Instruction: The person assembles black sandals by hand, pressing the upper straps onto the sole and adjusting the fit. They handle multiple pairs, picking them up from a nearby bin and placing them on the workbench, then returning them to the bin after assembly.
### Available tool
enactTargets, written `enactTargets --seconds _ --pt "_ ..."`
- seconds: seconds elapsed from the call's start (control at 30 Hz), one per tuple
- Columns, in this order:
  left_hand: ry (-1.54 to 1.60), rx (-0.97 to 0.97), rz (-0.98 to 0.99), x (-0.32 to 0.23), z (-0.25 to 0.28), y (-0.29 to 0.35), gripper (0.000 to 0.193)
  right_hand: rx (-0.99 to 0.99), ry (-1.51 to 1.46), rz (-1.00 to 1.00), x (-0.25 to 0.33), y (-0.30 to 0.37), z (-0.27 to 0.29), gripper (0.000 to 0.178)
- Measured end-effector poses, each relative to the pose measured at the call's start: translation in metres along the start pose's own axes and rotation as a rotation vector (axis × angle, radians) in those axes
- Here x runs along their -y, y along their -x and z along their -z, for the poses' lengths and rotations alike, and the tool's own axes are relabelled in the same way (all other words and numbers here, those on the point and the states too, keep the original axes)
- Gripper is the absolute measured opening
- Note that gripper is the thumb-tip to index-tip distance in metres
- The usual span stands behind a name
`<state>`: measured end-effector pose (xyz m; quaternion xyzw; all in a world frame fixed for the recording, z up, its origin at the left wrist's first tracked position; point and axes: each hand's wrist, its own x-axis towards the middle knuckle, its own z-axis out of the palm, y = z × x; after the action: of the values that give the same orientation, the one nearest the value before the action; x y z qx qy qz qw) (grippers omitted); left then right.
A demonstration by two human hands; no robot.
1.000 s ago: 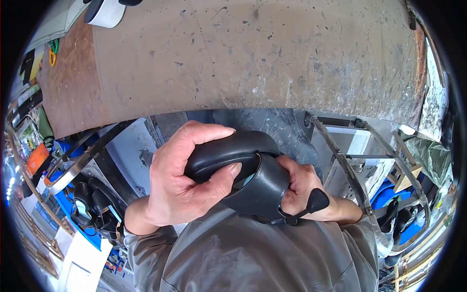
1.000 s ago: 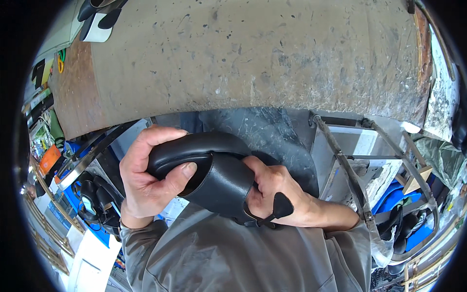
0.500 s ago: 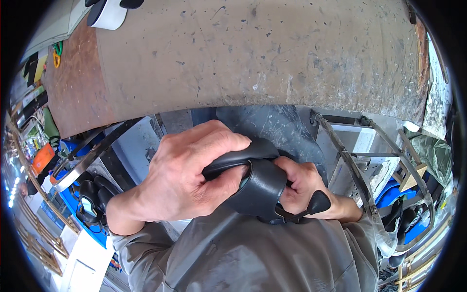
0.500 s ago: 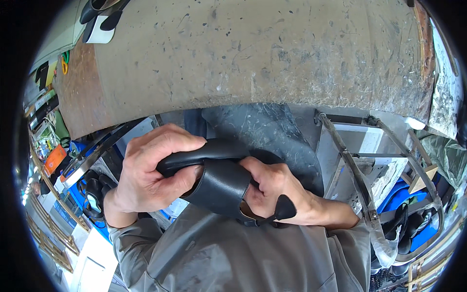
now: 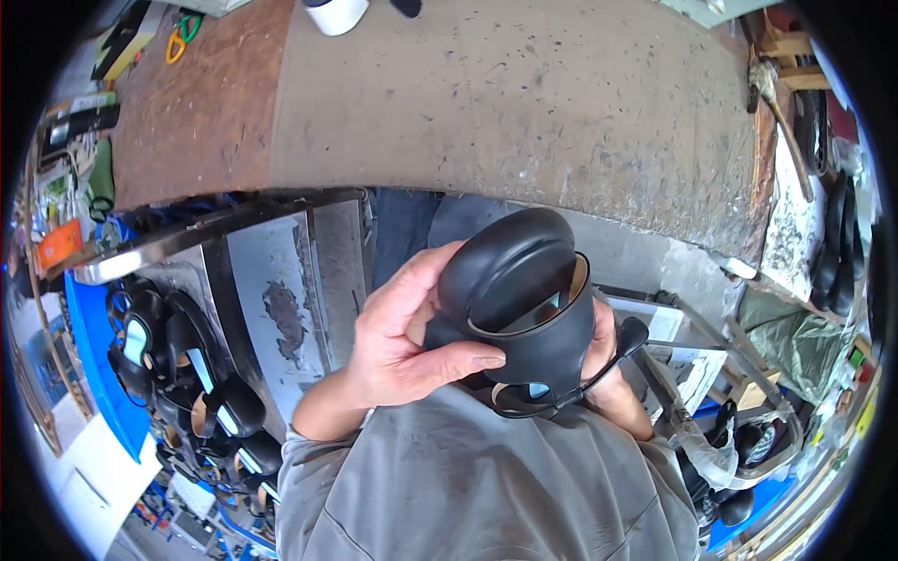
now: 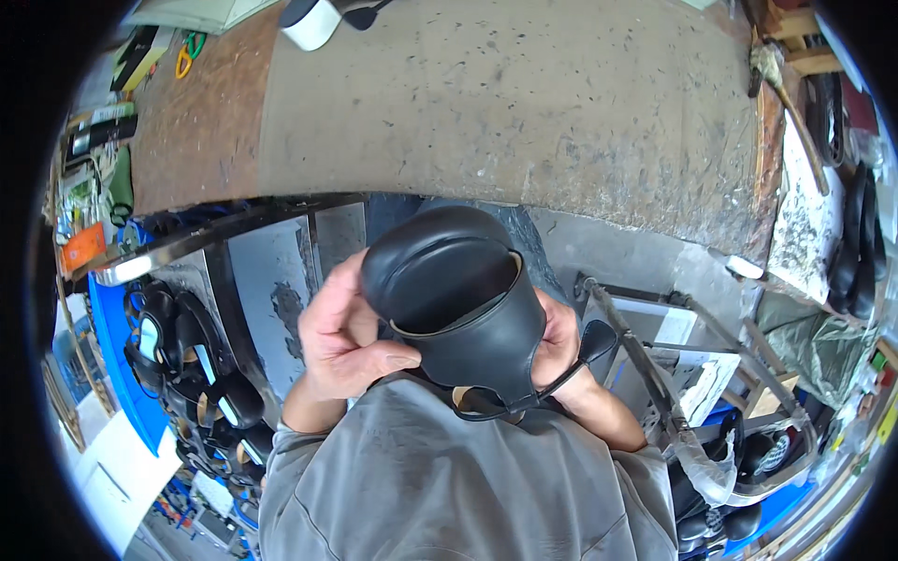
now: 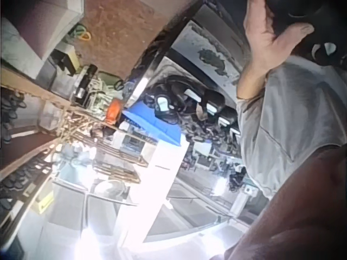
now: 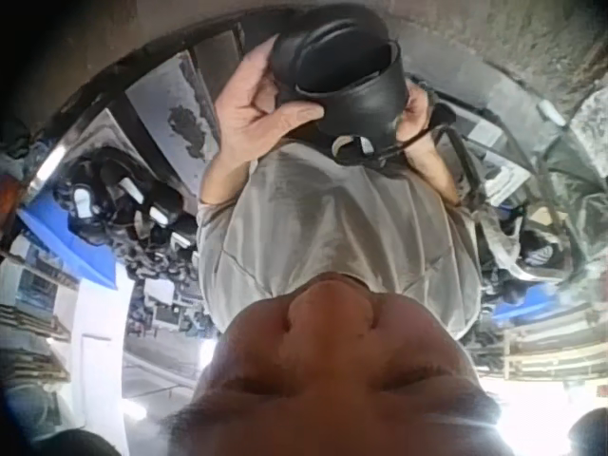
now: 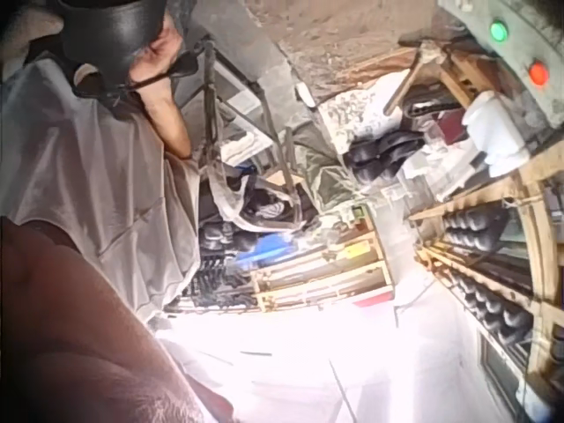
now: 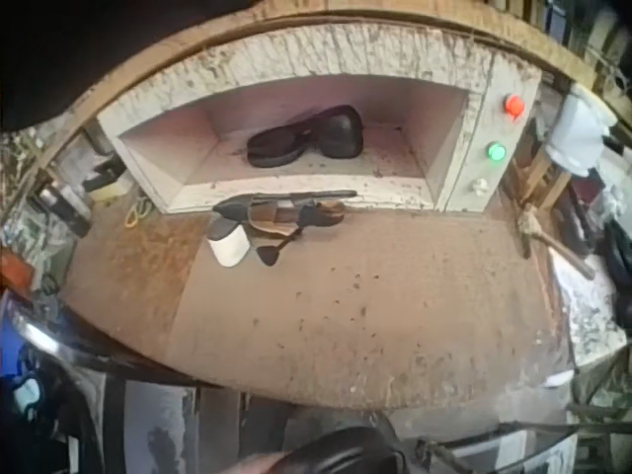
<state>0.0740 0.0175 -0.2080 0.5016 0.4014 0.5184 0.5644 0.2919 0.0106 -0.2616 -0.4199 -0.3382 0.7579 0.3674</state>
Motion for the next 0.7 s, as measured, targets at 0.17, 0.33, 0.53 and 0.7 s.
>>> enactTargets --seconds 0.17,0.33,0.53,0.7 --pt "-0.395 -0.189 -0.115 0.002 -0.012 0.009 0.06 0.011 -0.183 -0.046 0.008 0.002 -0.008 0.037" --pt "-0.543 -0.266 -0.127 0.0 -0.008 0.015 0.039 0.061 0.0 -0.042 0.01 0.007 -0.009 0.037" --pt "-0.615 -0.365 -0.285 0.011 -0.005 0.02 0.033 0.154 0.387 0.038 0.008 0.009 -0.006 0.04" --pt "-0.541 -0.231 -0.314 -0.007 0.014 0.009 0.041 0.092 0.522 0.152 0.007 0.015 -0.024 0.039"
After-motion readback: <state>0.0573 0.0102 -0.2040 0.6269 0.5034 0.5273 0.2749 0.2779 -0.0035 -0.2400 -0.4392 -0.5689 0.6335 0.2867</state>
